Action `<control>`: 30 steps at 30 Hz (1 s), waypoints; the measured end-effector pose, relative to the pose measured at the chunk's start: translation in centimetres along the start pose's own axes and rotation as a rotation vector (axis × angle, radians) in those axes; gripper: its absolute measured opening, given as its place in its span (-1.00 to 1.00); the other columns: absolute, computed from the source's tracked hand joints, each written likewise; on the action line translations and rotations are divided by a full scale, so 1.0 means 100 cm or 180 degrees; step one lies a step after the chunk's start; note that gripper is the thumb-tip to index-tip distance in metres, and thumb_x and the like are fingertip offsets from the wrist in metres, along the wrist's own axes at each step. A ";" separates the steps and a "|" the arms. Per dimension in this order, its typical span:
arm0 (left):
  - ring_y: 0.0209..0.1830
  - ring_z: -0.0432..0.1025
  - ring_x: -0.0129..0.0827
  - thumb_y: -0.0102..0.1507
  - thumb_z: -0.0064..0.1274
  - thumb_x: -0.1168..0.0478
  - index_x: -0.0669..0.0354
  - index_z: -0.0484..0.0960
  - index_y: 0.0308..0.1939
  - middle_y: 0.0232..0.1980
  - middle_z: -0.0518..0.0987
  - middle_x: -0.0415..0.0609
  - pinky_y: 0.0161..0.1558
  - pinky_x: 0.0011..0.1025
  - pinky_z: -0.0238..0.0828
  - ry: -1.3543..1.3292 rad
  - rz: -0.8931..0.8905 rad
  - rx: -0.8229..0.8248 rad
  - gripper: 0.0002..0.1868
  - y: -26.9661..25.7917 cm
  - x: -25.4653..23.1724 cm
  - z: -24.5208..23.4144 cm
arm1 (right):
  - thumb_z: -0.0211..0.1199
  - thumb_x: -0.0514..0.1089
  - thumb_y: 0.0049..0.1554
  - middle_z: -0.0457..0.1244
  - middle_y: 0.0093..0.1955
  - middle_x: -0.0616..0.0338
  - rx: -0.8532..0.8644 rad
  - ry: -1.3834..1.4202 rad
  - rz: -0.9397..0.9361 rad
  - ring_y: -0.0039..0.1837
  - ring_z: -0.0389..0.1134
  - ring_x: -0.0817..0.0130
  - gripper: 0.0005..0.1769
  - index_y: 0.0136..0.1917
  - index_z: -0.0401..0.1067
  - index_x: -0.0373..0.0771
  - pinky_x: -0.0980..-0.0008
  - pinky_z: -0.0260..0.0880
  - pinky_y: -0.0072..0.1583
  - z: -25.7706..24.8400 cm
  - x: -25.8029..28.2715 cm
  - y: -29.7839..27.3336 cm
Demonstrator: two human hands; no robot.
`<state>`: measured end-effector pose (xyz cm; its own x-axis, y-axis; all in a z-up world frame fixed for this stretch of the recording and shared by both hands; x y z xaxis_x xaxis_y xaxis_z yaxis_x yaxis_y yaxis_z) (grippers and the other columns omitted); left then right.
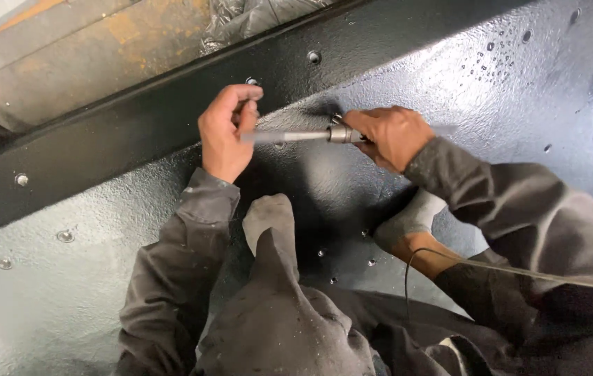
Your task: Manually threading holes in a large black metal plate using a tap wrench.
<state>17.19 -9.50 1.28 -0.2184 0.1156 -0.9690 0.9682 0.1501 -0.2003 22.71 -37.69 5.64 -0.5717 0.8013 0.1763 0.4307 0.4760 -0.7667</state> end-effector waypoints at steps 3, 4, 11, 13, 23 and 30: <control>-0.34 0.49 -0.50 0.37 0.09 0.45 0.24 0.65 -0.01 -0.13 0.67 -0.02 -0.30 -0.54 0.42 0.0531 0.0067 -0.0154 -0.86 -0.002 0.000 -0.011 | 0.36 -0.09 0.14 0.37 -0.07 0.31 -0.0773 -0.0716 -0.0992 -0.03 0.41 0.36 -0.65 0.21 0.43 0.04 0.08 0.44 0.18 -0.002 -0.007 0.011; -0.34 0.49 -0.50 0.37 0.09 0.45 0.24 0.65 -0.01 -0.13 0.67 -0.02 -0.30 -0.54 0.42 0.0540 0.0053 -0.0154 -0.86 -0.002 -0.002 -0.010 | 0.36 -0.09 0.14 0.37 -0.07 0.31 -0.0768 -0.0704 -0.1002 -0.03 0.41 0.36 -0.65 0.21 0.43 0.04 0.08 0.44 0.18 -0.014 -0.005 0.011; -0.25 0.56 -0.45 0.39 0.06 0.44 0.27 0.62 0.04 -0.11 0.67 0.00 -0.23 -0.50 0.47 0.0495 0.0171 0.0320 -0.84 0.001 -0.011 0.007 | 0.44 0.03 -0.07 0.28 0.18 0.52 -0.1089 -0.2551 -0.2374 0.42 0.21 0.35 -0.67 0.00 0.50 0.22 -0.27 0.15 0.43 -0.073 0.042 0.001; -0.20 0.57 -0.43 0.39 0.05 0.45 0.28 0.62 0.04 -0.09 0.67 0.03 -0.20 -0.48 0.48 0.0461 0.0335 0.0435 -0.84 0.005 -0.012 0.018 | 0.42 0.07 -0.07 0.25 0.34 0.49 -0.1327 -0.2507 -0.2458 0.51 0.17 0.35 -0.68 0.00 0.50 0.18 -0.26 0.16 0.43 -0.067 0.042 -0.009; -0.29 0.35 -0.66 0.49 -0.08 0.44 0.28 0.55 0.09 -0.05 0.59 -0.15 -0.25 -0.59 0.34 -0.0500 -0.0480 -0.0395 -0.86 -0.010 0.025 0.002 | 0.18 0.26 0.23 0.38 -0.03 0.11 0.0015 0.0406 -0.0013 -0.11 0.43 0.26 -0.32 0.52 0.16 0.03 0.17 0.49 0.14 -0.020 0.017 -0.006; -0.20 0.44 -0.53 0.50 -0.05 0.44 0.29 0.58 0.07 -0.06 0.63 -0.08 -0.15 -0.51 0.43 0.0267 -0.0113 -0.0464 -0.88 -0.011 0.003 -0.022 | 0.27 0.05 0.21 0.30 -0.05 0.35 0.1017 -0.3712 -0.2084 0.30 0.29 0.22 -0.85 0.04 0.45 0.07 -0.07 0.07 0.49 -0.071 0.014 -0.021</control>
<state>15.83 -7.47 1.51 -0.2676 0.1883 -0.9450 0.9330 0.2956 -0.2053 25.95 -35.03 11.86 -0.9243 -0.3764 0.0632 -0.2293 0.4151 -0.8804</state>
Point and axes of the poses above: each hand's wrist, its own y-axis towards the middle knuckle, its own z-axis out of the palm, x = y × z, the point moved 3 cm from there along y, towards the middle knuckle
